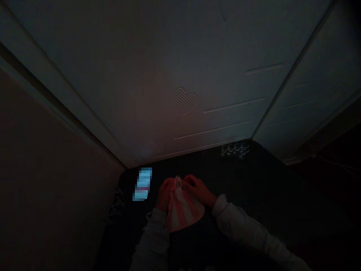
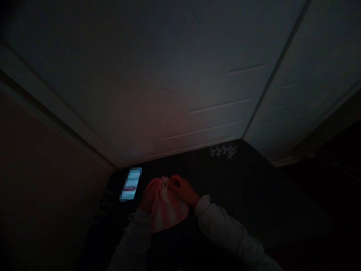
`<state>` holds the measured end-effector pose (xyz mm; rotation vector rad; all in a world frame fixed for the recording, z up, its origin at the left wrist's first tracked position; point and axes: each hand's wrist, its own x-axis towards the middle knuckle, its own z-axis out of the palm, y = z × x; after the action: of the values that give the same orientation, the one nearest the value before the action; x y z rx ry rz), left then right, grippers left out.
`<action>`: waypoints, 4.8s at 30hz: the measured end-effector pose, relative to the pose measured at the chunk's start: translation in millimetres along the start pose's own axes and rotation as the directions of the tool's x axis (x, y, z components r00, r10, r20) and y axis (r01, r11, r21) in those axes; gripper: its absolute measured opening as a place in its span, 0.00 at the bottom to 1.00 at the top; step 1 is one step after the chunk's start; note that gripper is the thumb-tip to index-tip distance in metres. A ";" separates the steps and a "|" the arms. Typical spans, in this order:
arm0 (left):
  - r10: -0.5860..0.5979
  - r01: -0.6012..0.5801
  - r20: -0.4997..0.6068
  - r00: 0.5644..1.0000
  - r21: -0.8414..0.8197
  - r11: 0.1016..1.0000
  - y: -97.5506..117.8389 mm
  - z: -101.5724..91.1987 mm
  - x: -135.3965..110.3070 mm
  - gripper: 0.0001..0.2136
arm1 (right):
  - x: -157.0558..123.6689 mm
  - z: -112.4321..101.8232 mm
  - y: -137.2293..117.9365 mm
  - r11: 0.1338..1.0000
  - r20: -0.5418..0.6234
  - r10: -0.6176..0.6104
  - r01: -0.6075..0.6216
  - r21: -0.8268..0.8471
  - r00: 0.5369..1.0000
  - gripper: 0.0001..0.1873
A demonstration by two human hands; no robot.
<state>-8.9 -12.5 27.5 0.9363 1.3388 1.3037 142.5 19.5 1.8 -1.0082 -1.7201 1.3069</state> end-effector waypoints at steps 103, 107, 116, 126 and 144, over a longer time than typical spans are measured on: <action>-0.032 0.032 -0.002 0.999 -0.018 0.999 -0.9 0.9 -0.3 0.13 | -1.3 -0.2 -6.3 0.999 0.035 -0.022 0.023 -0.026 0.999 0.11; -0.026 0.026 0.004 1.000 -0.007 1.000 -1.2 0.5 -0.8 0.13 | -2.0 -0.5 -8.4 0.998 0.021 -0.028 0.029 -0.050 0.999 0.11; -0.055 0.054 -0.012 0.998 -0.026 0.998 -0.3 1.7 -0.3 0.13 | -2.1 -0.7 -9.0 0.998 0.025 -0.032 0.033 -0.046 0.999 0.13; -0.036 0.036 -0.015 0.999 0.004 0.999 0.7 0.4 -0.8 0.13 | -2.2 -0.1 -7.3 0.997 0.019 -0.039 0.041 -0.066 0.999 0.11; -0.066 0.066 -0.037 0.997 -0.003 0.998 2.0 2.5 -1.6 0.13 | -2.2 -0.6 -10.1 0.997 0.027 -0.028 0.029 -0.072 0.999 0.11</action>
<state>-6.3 -13.3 29.9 0.8637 1.3851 1.2770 142.4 16.0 11.6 -1.0078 -1.8060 1.2527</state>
